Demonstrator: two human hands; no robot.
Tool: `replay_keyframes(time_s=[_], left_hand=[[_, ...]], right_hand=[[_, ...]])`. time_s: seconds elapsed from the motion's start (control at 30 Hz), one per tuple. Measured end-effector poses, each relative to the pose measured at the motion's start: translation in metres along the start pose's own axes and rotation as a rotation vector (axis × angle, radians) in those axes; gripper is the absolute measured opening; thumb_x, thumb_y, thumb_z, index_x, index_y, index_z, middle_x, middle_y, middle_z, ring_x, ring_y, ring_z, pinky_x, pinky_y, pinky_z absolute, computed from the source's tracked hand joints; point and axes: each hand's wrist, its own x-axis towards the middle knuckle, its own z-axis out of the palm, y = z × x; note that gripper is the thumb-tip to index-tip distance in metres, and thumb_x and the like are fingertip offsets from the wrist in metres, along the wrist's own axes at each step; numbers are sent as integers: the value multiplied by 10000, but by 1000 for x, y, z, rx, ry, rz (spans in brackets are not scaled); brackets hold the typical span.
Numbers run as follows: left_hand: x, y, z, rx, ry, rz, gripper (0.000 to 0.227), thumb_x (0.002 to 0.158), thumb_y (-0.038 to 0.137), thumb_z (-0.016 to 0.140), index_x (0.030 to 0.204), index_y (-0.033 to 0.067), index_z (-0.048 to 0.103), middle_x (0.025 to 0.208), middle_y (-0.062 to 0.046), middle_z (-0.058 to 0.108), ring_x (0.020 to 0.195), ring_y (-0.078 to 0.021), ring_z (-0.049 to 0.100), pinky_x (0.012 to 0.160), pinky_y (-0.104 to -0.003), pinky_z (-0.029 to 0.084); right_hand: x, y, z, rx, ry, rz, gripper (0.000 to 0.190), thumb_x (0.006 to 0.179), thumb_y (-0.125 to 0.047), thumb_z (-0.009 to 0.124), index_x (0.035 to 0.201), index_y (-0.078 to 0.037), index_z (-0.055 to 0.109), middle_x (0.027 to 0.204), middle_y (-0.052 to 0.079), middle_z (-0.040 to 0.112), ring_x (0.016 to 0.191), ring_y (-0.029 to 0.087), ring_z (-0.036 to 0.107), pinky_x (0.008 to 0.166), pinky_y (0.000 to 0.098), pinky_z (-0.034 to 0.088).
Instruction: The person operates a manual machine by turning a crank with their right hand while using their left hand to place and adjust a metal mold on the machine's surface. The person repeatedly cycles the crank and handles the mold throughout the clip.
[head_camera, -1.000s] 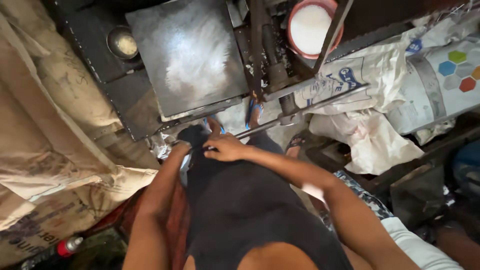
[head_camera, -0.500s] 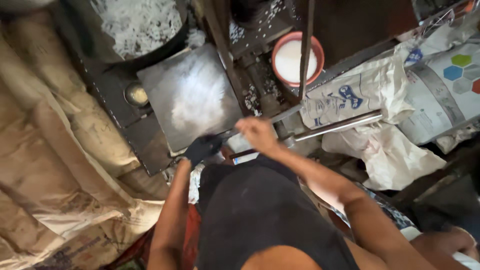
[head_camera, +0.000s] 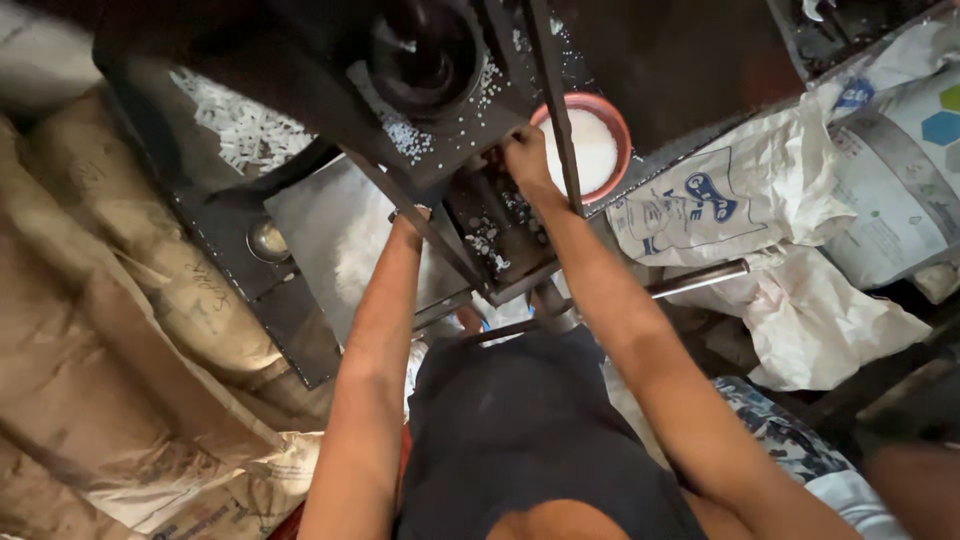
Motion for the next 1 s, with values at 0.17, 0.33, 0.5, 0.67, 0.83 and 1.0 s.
replay_keyframes(time_s=[0.17,0.33,0.5,0.67,0.83,1.0], left_hand=[[-4,-14,2,24,-13,-25,565,874,326,682,1354,43,594,1334,-196,656,1206,-369,633,995,-441,513],[-3,-7,-33,175,362,105,607,832,284,710,1366,19,594,1342,-180,660,1243,-347,629,1036,-414,507],[-74,-12,-85,-142,455,-22,636,640,262,819,1195,56,587,1110,-184,655,1039,-395,629,857,-489,521],[-156,-24,-123,-231,479,-239,609,686,263,858,1195,80,578,1101,-165,654,1034,-390,655,872,-481,531],[-198,-56,-113,-576,376,-272,744,706,323,867,1316,74,520,1147,-147,648,989,-318,689,846,-416,549],[-224,-105,-86,-755,466,-249,452,998,253,733,1362,47,561,1193,-142,701,1093,-226,681,935,-374,533]], right_hand=[[-11,-13,2,-77,-67,203,161,932,-90,599,873,2,718,707,96,672,534,160,568,478,314,432],[-28,-48,0,-439,-157,-60,151,956,-118,653,985,2,739,784,45,718,689,115,649,632,278,515],[-99,-87,-19,-256,-10,-323,200,1008,-37,595,1149,27,722,919,52,673,816,122,584,724,277,476],[-218,-121,-4,-380,-76,-583,170,1040,-30,628,1187,3,707,908,50,731,824,94,662,774,249,546],[-266,-117,48,-486,-553,-516,195,991,-65,706,1177,-10,729,900,79,758,779,92,682,670,252,548],[-238,-67,125,-696,-468,-612,913,874,-264,877,1549,14,328,1459,272,488,1332,396,517,1117,475,443]])
